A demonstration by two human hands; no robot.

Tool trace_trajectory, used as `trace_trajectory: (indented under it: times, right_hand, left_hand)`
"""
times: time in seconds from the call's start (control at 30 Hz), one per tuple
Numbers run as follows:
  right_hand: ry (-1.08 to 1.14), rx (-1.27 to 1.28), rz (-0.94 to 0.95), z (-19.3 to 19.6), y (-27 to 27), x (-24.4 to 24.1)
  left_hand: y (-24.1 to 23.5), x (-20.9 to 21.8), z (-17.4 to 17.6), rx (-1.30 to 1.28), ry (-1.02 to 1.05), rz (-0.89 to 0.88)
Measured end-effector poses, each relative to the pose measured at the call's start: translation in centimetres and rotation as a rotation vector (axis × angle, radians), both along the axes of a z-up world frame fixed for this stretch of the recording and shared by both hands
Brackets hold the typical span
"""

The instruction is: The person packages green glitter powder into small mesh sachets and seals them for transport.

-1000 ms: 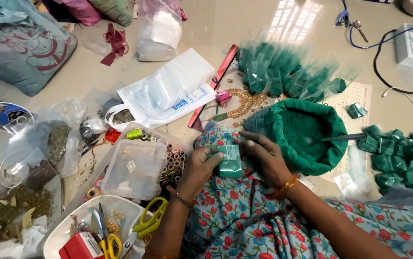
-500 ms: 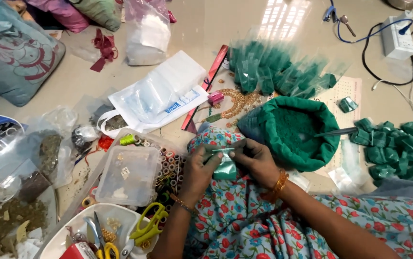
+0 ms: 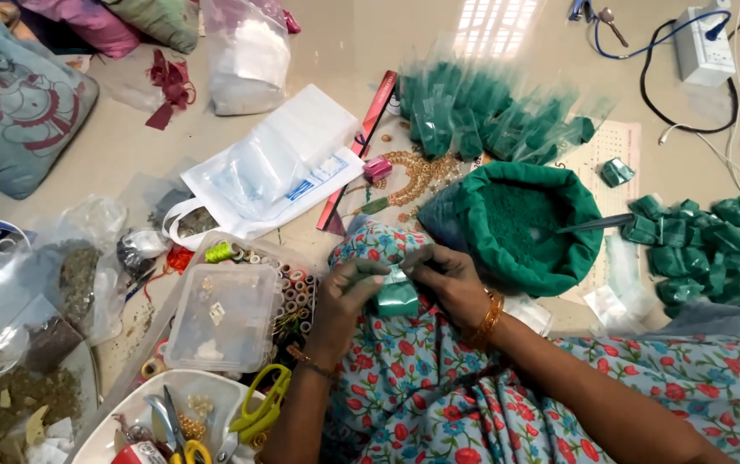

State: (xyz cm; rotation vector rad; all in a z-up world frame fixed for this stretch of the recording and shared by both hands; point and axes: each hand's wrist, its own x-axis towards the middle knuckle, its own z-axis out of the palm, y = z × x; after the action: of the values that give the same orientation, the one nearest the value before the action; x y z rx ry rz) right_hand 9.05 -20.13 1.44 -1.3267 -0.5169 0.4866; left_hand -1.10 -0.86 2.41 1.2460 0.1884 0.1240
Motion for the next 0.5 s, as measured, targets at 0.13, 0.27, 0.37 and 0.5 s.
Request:
trace_trajectory:
  times: [0.13,0.27,0.37,0.5]
  right_hand:
    - [-0.051,-0.069,-0.010,0.3,-0.2,-0.1]
    - [-0.179,-0.111,-0.013,0.3,-0.5,-0.4]
    - [-0.296,-0.213,-0.057,0.6,-0.4,-0.4]
    - [-0.435,-0.244,-0.066,1.0,-0.4,-0.3]
  left_hand:
    - [-0.7,0.3,0.6,0.123,-0.036,0.057]
    - [-0.9,0.4,0.3,0.006,0.021,0.070]
    - [-0.8,0.4,0.7,0.026,0.028,0.064]
    - [-0.7,0.2,0.6,0.063,0.027,0.029]
